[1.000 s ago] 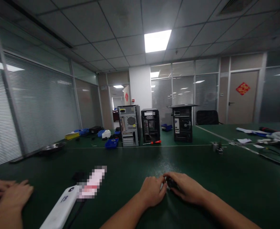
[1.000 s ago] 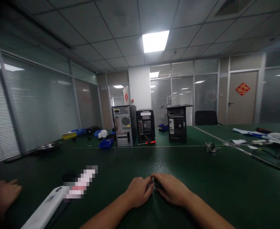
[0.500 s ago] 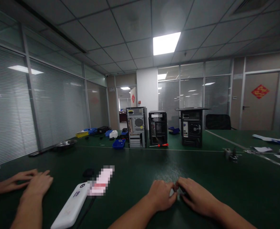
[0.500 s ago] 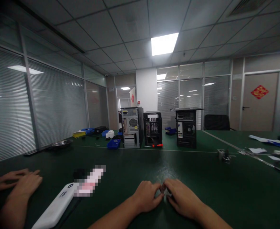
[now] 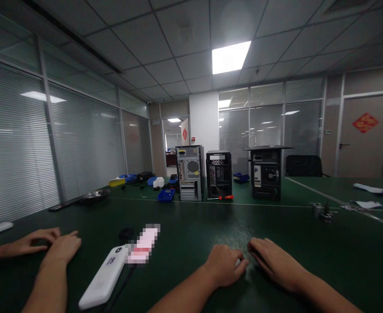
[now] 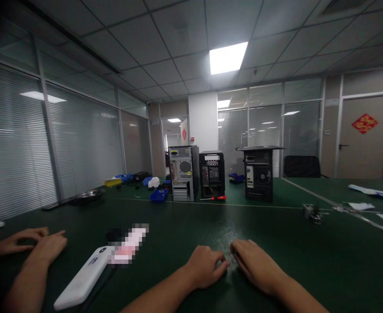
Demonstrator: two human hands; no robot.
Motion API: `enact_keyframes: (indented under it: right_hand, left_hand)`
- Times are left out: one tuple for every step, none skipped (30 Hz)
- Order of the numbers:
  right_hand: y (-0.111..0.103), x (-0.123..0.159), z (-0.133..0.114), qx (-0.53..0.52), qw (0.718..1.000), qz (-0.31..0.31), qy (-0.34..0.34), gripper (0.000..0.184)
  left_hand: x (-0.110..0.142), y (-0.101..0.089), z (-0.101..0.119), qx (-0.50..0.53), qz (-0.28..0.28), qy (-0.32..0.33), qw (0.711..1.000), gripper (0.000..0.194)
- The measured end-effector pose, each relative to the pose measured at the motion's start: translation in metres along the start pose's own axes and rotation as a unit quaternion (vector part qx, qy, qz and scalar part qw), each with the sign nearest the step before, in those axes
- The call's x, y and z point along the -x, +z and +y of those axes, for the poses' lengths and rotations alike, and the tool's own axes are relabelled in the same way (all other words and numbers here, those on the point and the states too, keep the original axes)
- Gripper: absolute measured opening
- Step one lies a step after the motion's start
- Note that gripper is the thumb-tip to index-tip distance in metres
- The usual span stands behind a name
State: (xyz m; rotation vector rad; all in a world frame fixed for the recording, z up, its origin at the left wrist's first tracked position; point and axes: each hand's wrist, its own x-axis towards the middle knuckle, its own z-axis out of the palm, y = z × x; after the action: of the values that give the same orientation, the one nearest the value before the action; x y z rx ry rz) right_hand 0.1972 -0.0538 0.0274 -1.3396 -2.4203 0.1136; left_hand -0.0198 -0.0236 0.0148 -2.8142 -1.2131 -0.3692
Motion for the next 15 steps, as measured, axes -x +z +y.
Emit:
enact_keyframes:
  right_hand:
    - [-0.003, 0.001, 0.006, 0.001, 1.0, 0.006, 0.017, 0.026]
    - [-0.005, 0.002, 0.013, 0.001, 0.999, 0.011, 0.037, 0.028]
    - [-0.008, 0.004, 0.023, 0.0, 0.998, 0.013, 0.057, 0.029]
    - [-0.01, 0.007, 0.034, -0.004, 0.997, 0.014, 0.08, 0.031]
    - [-0.013, 0.01, 0.047, -0.009, 0.994, 0.015, 0.104, 0.033]
    - [-0.014, 0.014, 0.062, -0.019, 0.992, 0.014, 0.127, 0.035]
    - [-0.016, 0.019, 0.078, -0.029, 0.988, 0.024, 0.152, 0.036]
    - [-0.017, 0.026, 0.097, -0.044, 0.983, 0.035, 0.174, 0.037]
    - [-0.017, 0.033, 0.117, -0.063, 0.978, 0.046, 0.191, 0.036]
    - [-0.018, 0.041, 0.138, -0.077, 0.972, 0.079, 0.208, 0.034]
    - [-0.018, 0.049, 0.16, -0.09, 0.965, 0.114, 0.217, 0.03]
    - [-0.018, 0.057, 0.182, -0.103, 0.953, 0.161, 0.236, 0.027]
    - [-0.018, 0.065, 0.202, -0.118, 0.941, 0.187, 0.256, 0.025]
    - [-0.018, 0.072, 0.221, -0.136, 0.934, 0.185, 0.274, 0.024]
    - [-0.018, 0.078, 0.238, -0.151, 0.925, 0.183, 0.297, 0.024]
  left_hand:
    - [0.0, -0.001, 0.001, -0.002, -0.002, 0.001, 1.0, 0.045]
    - [0.001, -0.002, 0.002, -0.003, -0.005, 0.003, 1.0, 0.045]
    - [0.001, -0.003, 0.002, -0.003, -0.007, 0.004, 1.0, 0.044]
    - [0.001, -0.004, 0.003, -0.003, -0.01, 0.004, 1.0, 0.044]
    - [0.001, -0.005, 0.003, -0.003, -0.011, 0.003, 1.0, 0.044]
    - [0.001, -0.005, 0.003, -0.002, -0.013, 0.002, 1.0, 0.043]
    - [0.001, -0.005, 0.003, -0.002, -0.013, 0.001, 1.0, 0.042]
    - [0.001, -0.004, 0.003, -0.001, -0.013, -0.001, 1.0, 0.042]
    - [0.001, -0.004, 0.002, 0.001, -0.013, 0.0, 1.0, 0.042]
    - [0.001, -0.003, 0.002, 0.003, -0.013, 0.001, 1.0, 0.041]
    - [0.001, -0.003, 0.001, 0.004, -0.012, 0.002, 1.0, 0.041]
    - [0.001, -0.002, 0.001, 0.006, -0.012, 0.004, 1.0, 0.04]
    - [0.001, -0.002, 0.001, 0.008, -0.013, 0.005, 1.0, 0.04]
    - [0.001, -0.002, 0.001, 0.009, -0.014, 0.005, 1.0, 0.039]
    - [0.001, -0.001, 0.0, 0.01, -0.015, 0.005, 1.0, 0.039]
